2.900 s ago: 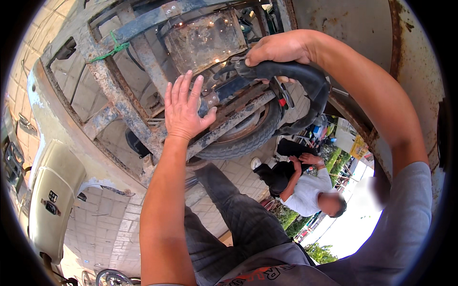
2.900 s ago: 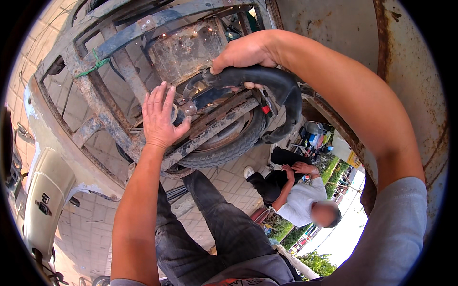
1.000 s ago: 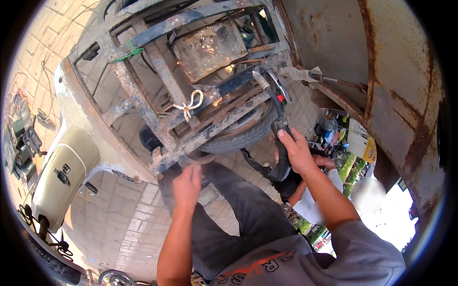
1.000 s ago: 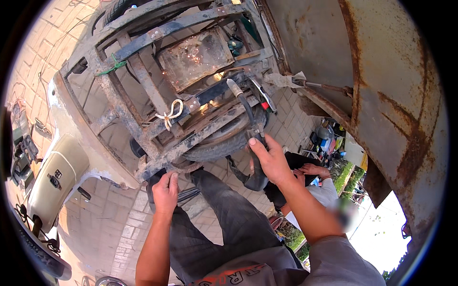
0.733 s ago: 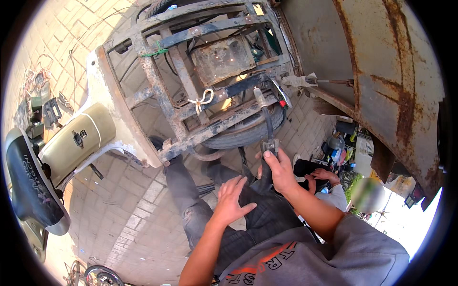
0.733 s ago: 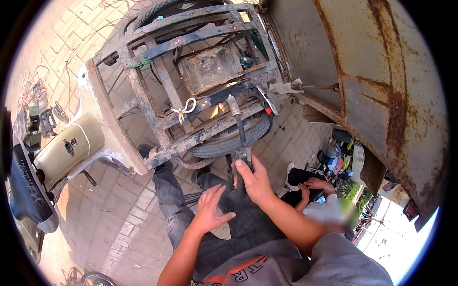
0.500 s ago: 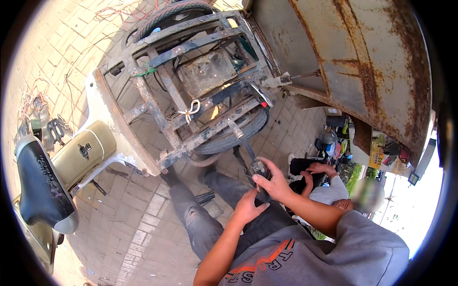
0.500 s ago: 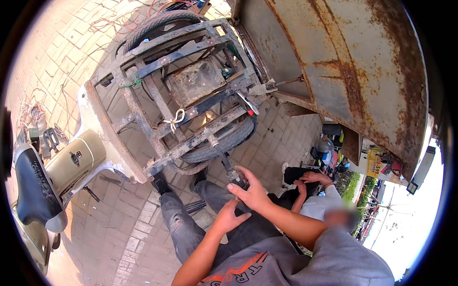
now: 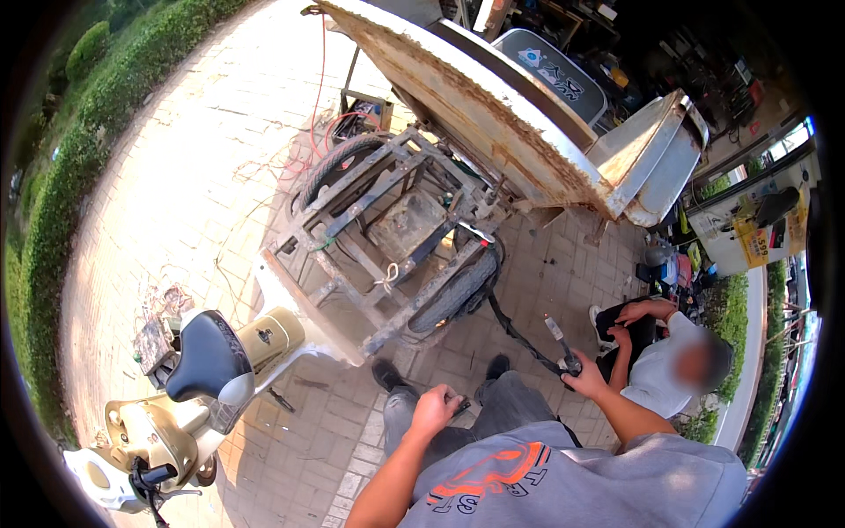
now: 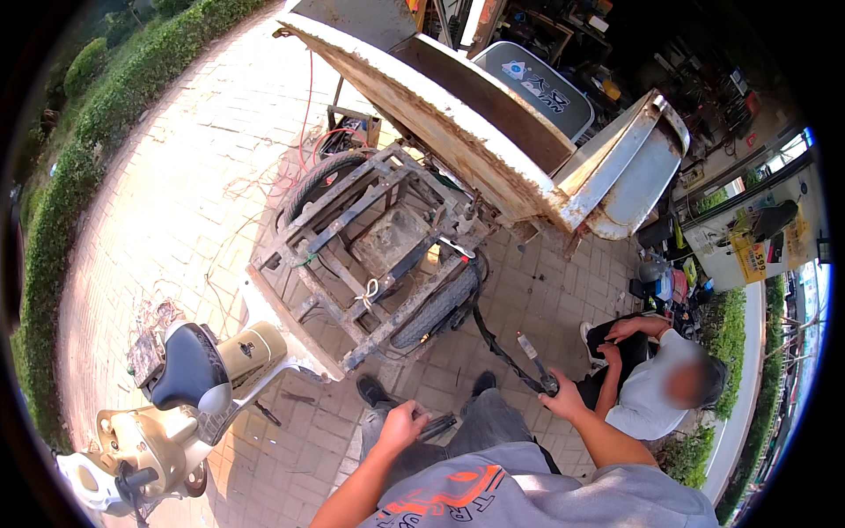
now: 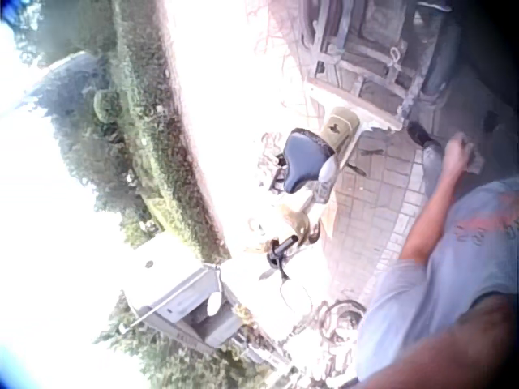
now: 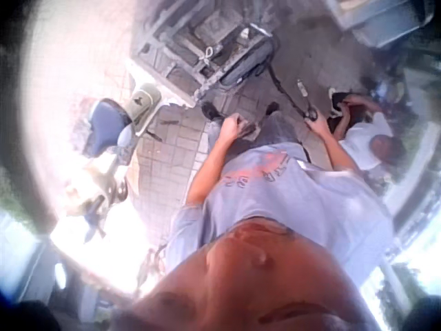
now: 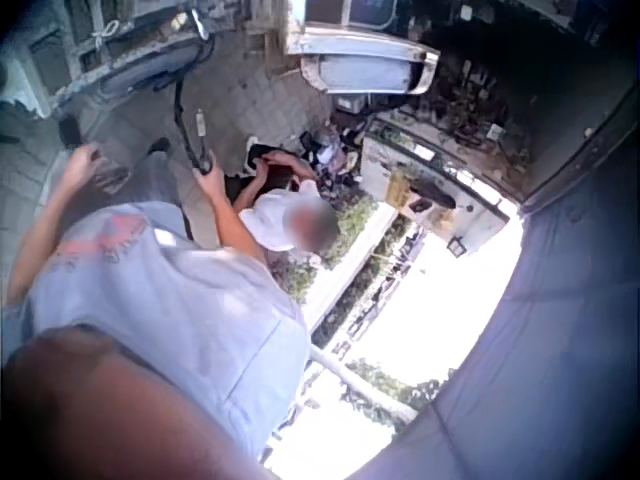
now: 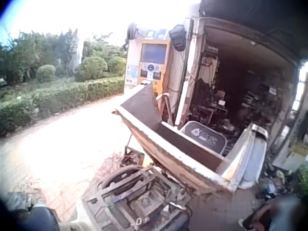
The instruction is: The person welds a metal frame attached to a three-wheeled vehicle. They position a metal rod, weld it to the frame, and then inspect the weld. The person also moves around the vehicle to access different parts of the frame.
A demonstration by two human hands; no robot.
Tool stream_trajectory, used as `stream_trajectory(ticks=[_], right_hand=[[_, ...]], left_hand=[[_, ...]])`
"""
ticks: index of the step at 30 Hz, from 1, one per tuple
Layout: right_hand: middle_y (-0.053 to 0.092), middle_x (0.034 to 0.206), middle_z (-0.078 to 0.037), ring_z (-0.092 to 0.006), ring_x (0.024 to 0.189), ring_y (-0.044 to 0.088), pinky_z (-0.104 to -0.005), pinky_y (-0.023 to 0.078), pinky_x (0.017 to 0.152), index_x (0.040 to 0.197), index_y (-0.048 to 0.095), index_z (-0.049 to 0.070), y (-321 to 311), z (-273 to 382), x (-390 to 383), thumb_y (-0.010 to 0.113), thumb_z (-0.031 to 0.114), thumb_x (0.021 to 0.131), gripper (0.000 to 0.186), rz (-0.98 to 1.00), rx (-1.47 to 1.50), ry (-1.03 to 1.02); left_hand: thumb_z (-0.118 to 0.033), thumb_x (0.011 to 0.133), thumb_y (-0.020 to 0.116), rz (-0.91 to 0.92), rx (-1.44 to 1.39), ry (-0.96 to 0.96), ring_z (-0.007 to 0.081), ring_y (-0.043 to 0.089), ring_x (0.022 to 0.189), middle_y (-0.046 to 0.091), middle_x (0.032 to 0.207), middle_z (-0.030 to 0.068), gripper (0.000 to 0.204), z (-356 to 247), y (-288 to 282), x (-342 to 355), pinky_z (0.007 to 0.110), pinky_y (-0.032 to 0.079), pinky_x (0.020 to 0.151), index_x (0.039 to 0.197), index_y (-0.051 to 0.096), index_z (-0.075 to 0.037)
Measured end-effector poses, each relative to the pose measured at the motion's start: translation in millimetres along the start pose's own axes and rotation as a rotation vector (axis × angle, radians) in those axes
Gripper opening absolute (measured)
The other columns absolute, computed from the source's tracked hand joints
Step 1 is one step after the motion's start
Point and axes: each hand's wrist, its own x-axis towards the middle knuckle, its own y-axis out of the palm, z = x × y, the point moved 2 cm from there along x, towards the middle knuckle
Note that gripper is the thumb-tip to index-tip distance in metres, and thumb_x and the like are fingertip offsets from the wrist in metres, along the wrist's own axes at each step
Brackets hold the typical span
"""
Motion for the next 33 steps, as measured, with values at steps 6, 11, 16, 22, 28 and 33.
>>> stream_trajectory(ticks=[6,11,16,22,28,33], right_hand=[[0.062,0.114,-0.022,-0.0352,0.108,0.061,-0.0391,0.046,0.093,0.133,0.047,0.001,-56,-96,-62,0.077,0.028,0.069,0.075,-0.206,0.19,0.12],[0.064,0.104,-0.016,-0.0303,0.098,0.063,-0.0379,0.047,0.089,0.128,0.049,-0.001,-132,-130,-82,0.076,0.027,0.072,0.069,-0.373,0.498,0.134],[0.064,0.091,-0.007,-0.0155,0.08,0.061,-0.0316,0.049,0.076,0.127,0.048,-0.004,-210,-157,-82,0.074,0.015,0.076,0.06,-0.574,0.935,0.108],[0.063,0.089,-0.012,-0.0186,0.071,0.061,-0.0331,0.051,0.061,0.114,0.054,-0.004,-364,-144,-55,0.063,-0.003,0.081,0.035,-0.797,1.478,-0.052],[0.053,0.096,-0.02,-0.0217,0.066,0.055,-0.0392,0.047,0.066,0.12,0.049,-0.005,-545,-131,-39,0.058,0.01,0.081,0.042,-0.963,1.549,-0.334],[0.05,0.111,-0.015,-0.012,0.066,0.049,-0.032,0.043,0.067,0.131,0.042,-0.007,-668,-148,-30,0.054,0.022,0.09,0.052,-1.011,1.229,-0.462]], left_hand=[[-0.027,0.07,0.075,-0.309,0.381,-0.117,0.0344,0.063,0.076,0.065,0.074,0.0196,0.032,14,-9,-48,0.044,0.049,0.068,0.069,0.06,0.001],[-0.025,0.069,0.074,-0.543,0.716,0.097,0.0387,0.061,0.096,0.066,0.096,0.0201,0.03,6,32,-74,0.044,0.047,0.088,0.087,0.069,-0.002],[-0.026,0.07,0.074,-0.143,0.604,0.076,0.0371,0.061,0.1,0.067,0.102,0.0196,0.037,-88,87,-38,0.043,0.047,0.091,0.097,0.07,-0.002],[-0.028,0.076,0.073,-0.002,0.603,0.003,0.0324,0.065,0.097,0.067,0.102,0.0201,0.04,-191,131,20,0.04,0.05,0.085,0.103,0.068,0.0],[-0.031,0.08,0.071,0.183,0.54,-0.013,0.0295,0.067,0.091,0.068,0.103,0.0187,0.042,-245,177,130,0.038,0.053,0.08,0.107,0.065,0.002],[-0.031,0.081,0.071,0.326,0.533,0.004,0.0302,0.067,0.095,0.068,0.107,0.0189,0.043,-307,250,263,0.038,0.052,0.082,0.11,0.064,0.0]])
